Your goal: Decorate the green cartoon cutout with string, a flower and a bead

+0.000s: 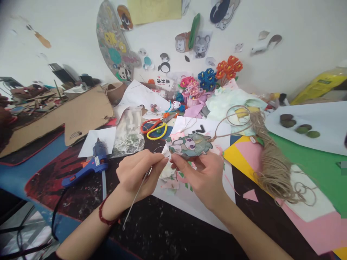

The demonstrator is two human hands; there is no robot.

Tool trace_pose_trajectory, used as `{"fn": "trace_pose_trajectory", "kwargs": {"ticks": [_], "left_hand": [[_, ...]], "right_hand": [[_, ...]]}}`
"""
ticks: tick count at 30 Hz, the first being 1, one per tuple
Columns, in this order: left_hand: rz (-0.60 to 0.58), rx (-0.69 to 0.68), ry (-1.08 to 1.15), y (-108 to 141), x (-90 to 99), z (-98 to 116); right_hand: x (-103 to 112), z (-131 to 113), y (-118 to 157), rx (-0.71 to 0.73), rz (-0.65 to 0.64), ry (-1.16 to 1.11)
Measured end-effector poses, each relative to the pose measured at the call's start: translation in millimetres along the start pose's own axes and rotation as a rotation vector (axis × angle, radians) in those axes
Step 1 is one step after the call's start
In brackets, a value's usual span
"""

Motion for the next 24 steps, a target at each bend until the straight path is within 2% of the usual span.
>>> {"fn": "trace_pose_trajectory", "kwargs": {"ticks": [8, 14, 18, 22, 24], "left_hand": [[-0.002, 0.008, 0.026, 0, -3.5, -2], [-0.089, 0.044, 0.103, 1, -5.2, -2], [-0.283, 0.179, 0.258, -2, 0.1, -7], [-0.329, 0.401, 0.405, -9, 4.7, -13], [-0.359, 0.463, 0.421, -10, 3.6, -12]], "right_hand": [[-2, 2, -2, -0.010, 0.023, 0.068], [0, -1, -3, 0.052, 0.066, 0.241], [4, -2, -8, 0.124, 0.110, 0.275], [7, -2, -9, 0.211, 0.077, 0.388], [7, -2, -8, 0.220, 0.056, 0.407]]}}
Point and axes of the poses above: each hand's wrist, its own y-axis away from the middle knuckle, its own x-axis out of the back of the hand, z = x × y, the point moved 1 cm from there along -y, towards the middle knuckle
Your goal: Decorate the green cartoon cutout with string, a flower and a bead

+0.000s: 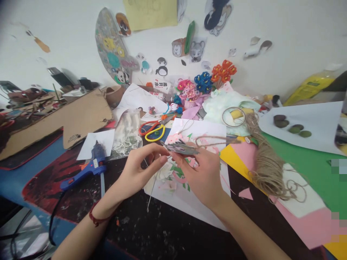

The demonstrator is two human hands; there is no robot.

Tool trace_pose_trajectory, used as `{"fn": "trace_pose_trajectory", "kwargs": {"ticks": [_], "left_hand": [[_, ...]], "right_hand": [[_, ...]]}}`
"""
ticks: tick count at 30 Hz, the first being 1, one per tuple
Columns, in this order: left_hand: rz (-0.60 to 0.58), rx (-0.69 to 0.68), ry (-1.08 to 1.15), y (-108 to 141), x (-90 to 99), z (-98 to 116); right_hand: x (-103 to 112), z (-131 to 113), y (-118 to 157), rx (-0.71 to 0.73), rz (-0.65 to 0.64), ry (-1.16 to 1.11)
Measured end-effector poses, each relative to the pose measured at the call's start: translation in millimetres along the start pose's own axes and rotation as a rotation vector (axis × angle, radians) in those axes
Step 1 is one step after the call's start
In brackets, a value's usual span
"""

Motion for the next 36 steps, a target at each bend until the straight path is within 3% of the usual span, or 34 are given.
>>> {"fn": "trace_pose_trajectory", "kwargs": {"ticks": [9, 19, 24, 30, 33, 36], "left_hand": [[0.051, 0.036, 0.082, 6, -9.7, 1], [0.142, 0.081, 0.143, 8, -11.0, -4], [0.057, -0.185, -0.085, 6, -8.9, -4], [0.172, -0.489, -0.448, 6, -18.7, -9], [0.274, -0.549, -0.447, 6, -22.7, -8], [0.335, -0.510, -0.428, 6, -23.5, -6]], "right_hand": [[-3, 2, 2, -0.140, -0.034, -0.073], [-6, 9, -3, -0.487, 0.000, -0.493], [-5, 14, 0, -0.575, -0.014, -0.601], [-10, 15, 1, -0.645, -0.044, -0.749], [-13, 16, 2, -0.661, -0.077, -0.803], [-14, 16, 4, -0.659, -0.077, -0.796]]}}
Point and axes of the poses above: each hand's wrist, its own y-axis away from the middle knuckle, its own x-axis out of the back of the hand, z = x × y, the point moved 1 cm from there along -y, towards the middle knuckle
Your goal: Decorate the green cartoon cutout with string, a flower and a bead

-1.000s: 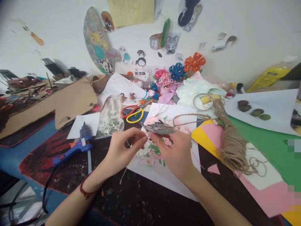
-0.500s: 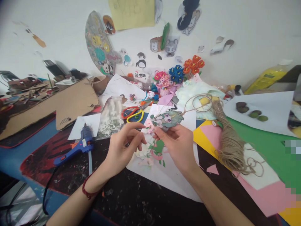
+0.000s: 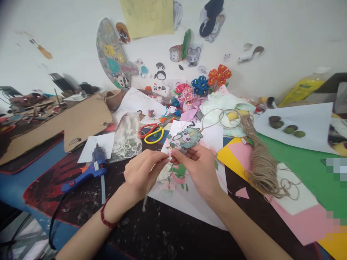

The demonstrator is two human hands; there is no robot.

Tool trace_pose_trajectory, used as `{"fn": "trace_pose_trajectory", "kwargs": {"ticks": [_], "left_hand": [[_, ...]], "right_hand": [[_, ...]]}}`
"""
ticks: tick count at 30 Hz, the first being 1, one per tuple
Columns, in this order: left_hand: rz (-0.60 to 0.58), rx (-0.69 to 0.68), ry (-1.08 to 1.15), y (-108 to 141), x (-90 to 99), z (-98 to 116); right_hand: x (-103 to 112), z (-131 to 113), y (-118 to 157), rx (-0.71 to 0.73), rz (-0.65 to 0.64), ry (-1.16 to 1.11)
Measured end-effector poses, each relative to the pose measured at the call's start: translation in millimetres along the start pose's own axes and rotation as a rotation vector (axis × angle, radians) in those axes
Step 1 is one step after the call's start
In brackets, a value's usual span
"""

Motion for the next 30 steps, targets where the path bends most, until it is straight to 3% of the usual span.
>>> {"fn": "trace_pose_trajectory", "kwargs": {"ticks": [8, 11, 17, 21, 24, 27, 30], "left_hand": [[-0.042, 0.344, 0.182, -4, 0.9, 1], [-0.059, 0.408, 0.281, -5, 0.2, 0], [-0.192, 0.377, 0.333, -5, 1.4, 0], [-0.179, 0.286, 0.254, -7, 4.4, 2], [-0.182, 0.298, 0.248, -7, 6.2, 4], [-0.120, 0.274, 0.167, -5, 8.5, 4], [0.001, 0.152, -0.018, -2, 10.3, 4]], "right_hand": [[-5, -3, 6, 0.018, 0.009, 0.039], [-5, -3, 7, 0.042, 0.016, 0.072], [-3, -4, 6, 0.101, 0.065, 0.139], [-4, -6, 7, 0.120, 0.062, 0.152], [-7, -10, 8, 0.155, 0.071, 0.183], [-8, -14, 11, 0.215, 0.084, 0.262], [-9, -17, 13, 0.252, 0.068, 0.322]]}}
Point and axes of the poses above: each hand's wrist, its own y-axis away from the middle knuckle, its own x-axis out of the back of the hand, z = x × y, the point moved 1 cm from there along -y, towards the middle knuckle
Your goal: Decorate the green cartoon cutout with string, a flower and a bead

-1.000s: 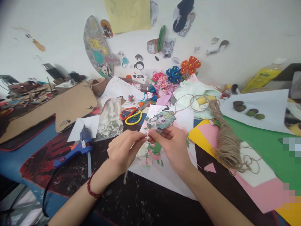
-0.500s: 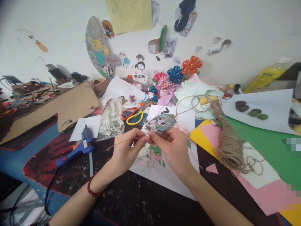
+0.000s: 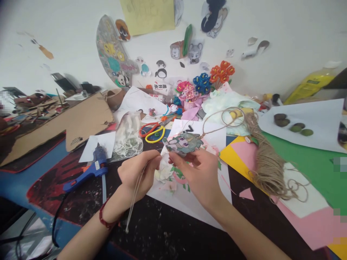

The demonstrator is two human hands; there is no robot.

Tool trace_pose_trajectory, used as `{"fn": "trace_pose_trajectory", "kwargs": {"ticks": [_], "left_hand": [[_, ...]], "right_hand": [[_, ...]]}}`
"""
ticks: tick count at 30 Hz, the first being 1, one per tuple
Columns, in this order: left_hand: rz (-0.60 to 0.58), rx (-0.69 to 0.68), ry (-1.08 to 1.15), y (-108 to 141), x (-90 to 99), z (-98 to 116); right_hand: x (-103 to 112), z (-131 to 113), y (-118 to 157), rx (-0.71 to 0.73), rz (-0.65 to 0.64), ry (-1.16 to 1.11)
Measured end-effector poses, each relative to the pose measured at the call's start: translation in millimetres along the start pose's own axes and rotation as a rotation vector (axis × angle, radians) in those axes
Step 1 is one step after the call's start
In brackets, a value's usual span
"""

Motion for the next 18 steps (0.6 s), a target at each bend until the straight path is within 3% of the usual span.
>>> {"fn": "trace_pose_trajectory", "kwargs": {"ticks": [5, 18], "left_hand": [[0.048, -0.127, -0.155, 2.0, 0.1, 0.3], [0.069, -0.174, -0.060, 3.3, 2.5, 1.6]], "right_hand": [[-1.4, -3.8, 0.8, 0.020, -0.038, 0.038], [-3.1, -7.0, 2.0, -0.003, -0.064, 0.004]]}}
Point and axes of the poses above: each hand's wrist, its own y-axis away from the middle knuckle, its own x-axis out of the back of the hand, z = x × y, the point moved 1 cm from there along -y, towards the middle knuckle
